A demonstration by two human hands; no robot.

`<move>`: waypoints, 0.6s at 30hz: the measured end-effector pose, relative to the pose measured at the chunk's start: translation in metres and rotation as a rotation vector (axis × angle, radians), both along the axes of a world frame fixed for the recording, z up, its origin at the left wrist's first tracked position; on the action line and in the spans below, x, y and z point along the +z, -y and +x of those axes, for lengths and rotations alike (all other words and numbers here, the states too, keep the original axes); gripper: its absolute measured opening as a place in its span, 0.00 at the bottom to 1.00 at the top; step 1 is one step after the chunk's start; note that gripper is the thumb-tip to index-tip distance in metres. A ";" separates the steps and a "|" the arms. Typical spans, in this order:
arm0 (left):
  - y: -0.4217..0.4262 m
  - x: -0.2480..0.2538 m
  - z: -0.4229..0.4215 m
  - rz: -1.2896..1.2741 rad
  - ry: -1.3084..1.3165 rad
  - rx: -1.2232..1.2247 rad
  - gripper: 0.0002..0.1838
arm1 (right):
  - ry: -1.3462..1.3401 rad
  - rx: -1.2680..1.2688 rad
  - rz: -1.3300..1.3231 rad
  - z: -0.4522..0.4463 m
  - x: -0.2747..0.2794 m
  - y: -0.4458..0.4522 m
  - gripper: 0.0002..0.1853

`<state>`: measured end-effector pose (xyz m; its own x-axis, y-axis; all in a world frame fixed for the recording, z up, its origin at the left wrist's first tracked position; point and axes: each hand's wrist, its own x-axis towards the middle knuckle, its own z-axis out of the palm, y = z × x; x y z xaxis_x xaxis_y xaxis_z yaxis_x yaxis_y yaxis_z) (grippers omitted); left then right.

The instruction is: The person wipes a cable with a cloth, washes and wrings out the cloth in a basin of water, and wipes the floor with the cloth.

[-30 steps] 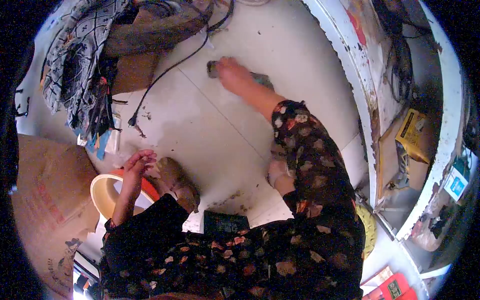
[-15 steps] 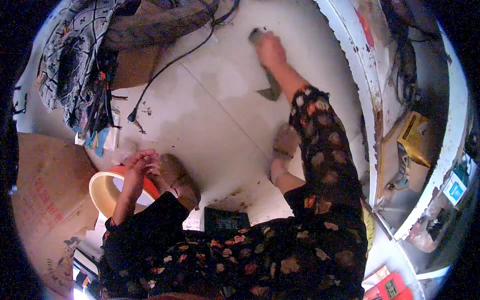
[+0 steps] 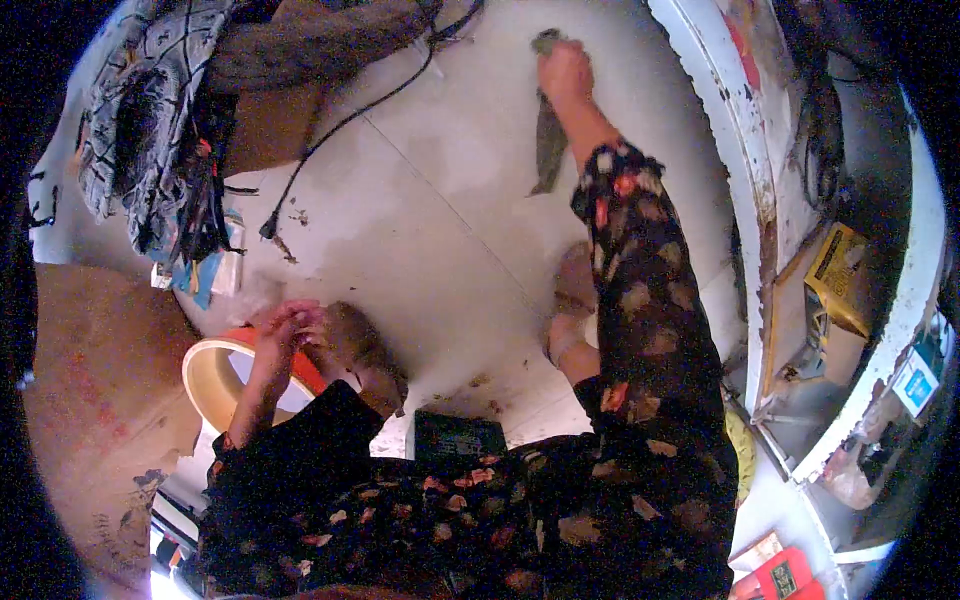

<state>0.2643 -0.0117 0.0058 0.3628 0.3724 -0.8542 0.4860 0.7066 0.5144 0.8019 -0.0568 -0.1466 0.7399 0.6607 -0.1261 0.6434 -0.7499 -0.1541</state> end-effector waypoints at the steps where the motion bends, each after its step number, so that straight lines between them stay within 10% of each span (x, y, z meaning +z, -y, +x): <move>1: -0.005 0.002 0.002 -0.006 0.024 0.014 0.13 | 0.020 -0.075 0.020 0.007 -0.004 -0.009 0.23; 9: 0.002 -0.003 -0.007 -0.038 0.017 0.119 0.13 | -0.043 -0.124 -0.167 0.000 0.031 -0.006 0.24; 12: 0.001 -0.008 -0.011 -0.053 0.044 0.094 0.13 | 0.212 -0.003 0.017 0.001 0.031 -0.002 0.22; 18: 0.000 -0.010 -0.017 -0.003 0.074 0.063 0.14 | -0.244 -0.057 0.402 0.020 0.032 0.015 0.18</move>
<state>0.2474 -0.0115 -0.0043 0.4007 0.3939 -0.8272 0.4011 0.7363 0.5449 0.8221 -0.0716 -0.1143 0.7568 0.6522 -0.0438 0.5118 -0.6328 -0.5810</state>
